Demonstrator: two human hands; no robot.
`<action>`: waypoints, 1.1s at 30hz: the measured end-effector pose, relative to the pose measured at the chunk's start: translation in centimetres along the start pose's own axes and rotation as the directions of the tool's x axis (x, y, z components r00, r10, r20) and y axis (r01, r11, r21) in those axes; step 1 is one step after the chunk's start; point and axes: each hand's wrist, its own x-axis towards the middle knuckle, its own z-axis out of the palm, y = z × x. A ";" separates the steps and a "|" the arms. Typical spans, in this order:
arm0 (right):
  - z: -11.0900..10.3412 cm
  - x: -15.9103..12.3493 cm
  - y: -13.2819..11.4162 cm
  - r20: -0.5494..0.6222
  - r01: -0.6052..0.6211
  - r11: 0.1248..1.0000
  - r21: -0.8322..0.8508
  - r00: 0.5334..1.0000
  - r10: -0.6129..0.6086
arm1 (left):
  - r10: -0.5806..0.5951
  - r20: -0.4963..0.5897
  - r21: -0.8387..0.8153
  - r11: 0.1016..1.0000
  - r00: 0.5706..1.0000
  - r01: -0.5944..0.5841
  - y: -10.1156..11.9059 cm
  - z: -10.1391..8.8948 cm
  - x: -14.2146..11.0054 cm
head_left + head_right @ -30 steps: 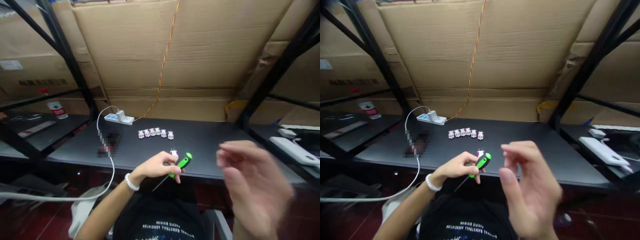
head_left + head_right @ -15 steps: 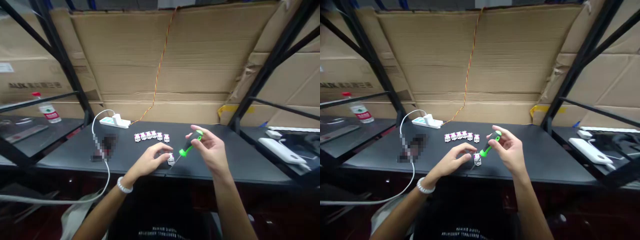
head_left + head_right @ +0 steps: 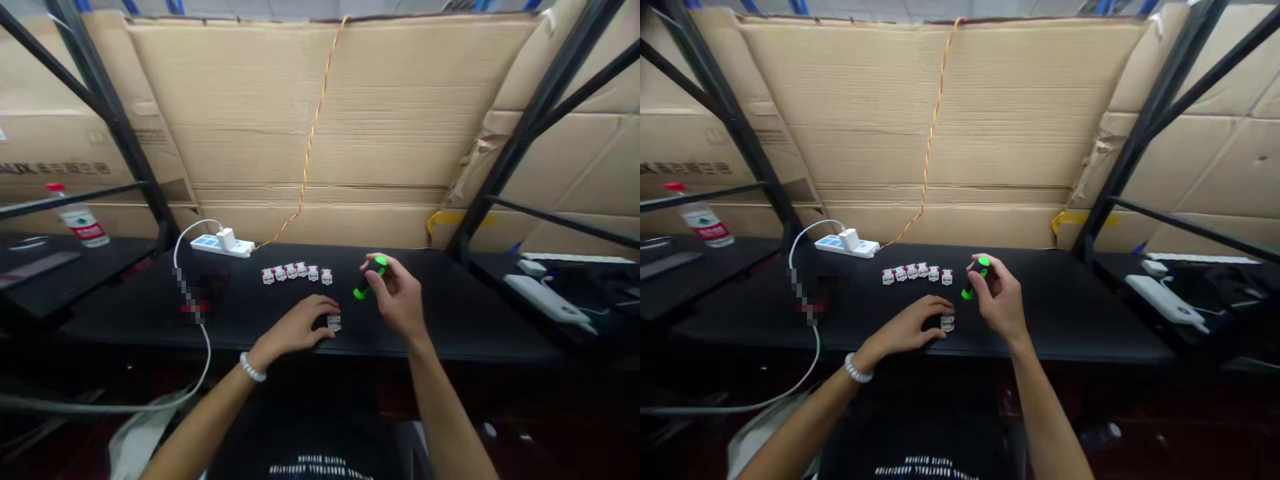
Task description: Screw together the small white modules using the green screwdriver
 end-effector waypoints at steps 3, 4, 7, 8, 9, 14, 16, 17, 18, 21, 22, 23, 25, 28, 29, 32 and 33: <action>0.0 0.0 0.0 -0.016 0.008 1.000 0.008 1.000 -0.008 | 0.002 -0.011 -0.008 1.000 1.000 -0.002 -0.4 0.0 0.0; 0.0 0.0 -0.1 -0.021 0.011 1.000 0.006 1.000 -0.011 | 0.004 -0.013 -0.013 1.000 1.000 -0.004 -0.5 0.0 0.1; 0.0 0.0 -0.2 -0.029 0.031 0.999 -0.008 0.999 -0.031 | 0.012 -0.019 -0.030 0.999 1.000 -0.013 -0.9 0.1 0.1; 0.0 0.0 -0.2 -0.026 0.030 0.999 -0.012 0.999 -0.031 | 0.014 -0.023 -0.032 0.999 1.000 -0.015 -1.0 0.2 0.1; 0.0 -0.1 -0.2 -0.023 0.028 1.000 -0.014 0.999 -0.028 | 0.017 -0.026 -0.035 0.999 1.000 -0.018 -1.1 0.2 0.1; 0.1 -0.1 0.1 0.002 0.013 1.000 0.001 1.000 -0.013 | 0.020 -0.037 -0.045 0.999 0.999 -0.022 -1.2 0.3 0.1; 0.1 -0.2 0.1 0.014 0.025 1.000 -0.001 1.000 -0.025 | 0.022 -0.041 -0.049 0.999 0.999 -0.024 -1.2 0.3 0.2; 0.2 -0.2 0.1 0.021 0.032 0.999 -0.006 0.999 -0.032 | 0.024 -0.046 -0.052 0.998 0.999 -0.026 -1.2 0.3 0.2; 0.2 -0.2 0.0 0.026 0.038 0.999 -0.011 0.999 -0.038 | 0.027 -0.049 -0.054 0.998 0.998 -0.029 -1.2 0.4 0.2; 0.3 -0.4 -0.3 0.046 0.060 0.998 -0.033 0.997 -0.058 | 0.027 -0.051 -0.052 0.998 0.998 -0.030 -1.3 0.4 0.2; 0.4 -0.6 -0.4 0.055 0.072 0.997 -0.038 0.996 -0.070 | 0.025 -0.053 -0.051 0.998 0.998 -0.028 -1.4 0.5 0.3; 0.5 -0.7 -0.6 0.069 0.090 0.995 -0.042 0.994 -0.087 | 0.024 -0.057 -0.052 0.998 0.998 -0.027 -1.4 0.6 0.3; 0.7 -1.0 -0.8 0.107 0.122 0.991 -0.047 0.987 -0.116 | 0.022 -0.075 -0.055 0.998 0.997 -0.027 -1.6 0.7 0.3; 1.0 -1.4 -1.1 0.147 0.151 0.985 -0.087 0.980 -0.137 | 0.024 -0.097 -0.063 0.998 0.995 -0.031 -1.7 0.9 0.4; 1.1 -1.5 -1.2 0.146 0.159 0.981 -0.110 0.979 -0.142 | 0.024 -0.102 -0.063 0.998 0.994 -0.031 -1.8 0.9 0.4; 1.4 -1.4 -1.6 0.124 0.197 0.960 -0.201 0.977 -0.175 | 0.030 -0.109 -0.054 0.998 0.994 -0.036 -1.9 1.0 0.4; 1.5 -1.3 -1.7 0.112 0.215 0.948 -0.233 0.975 -0.194 | 0.031 -0.110 -0.051 0.998 0.993 -0.037 -1.9 1.0 0.4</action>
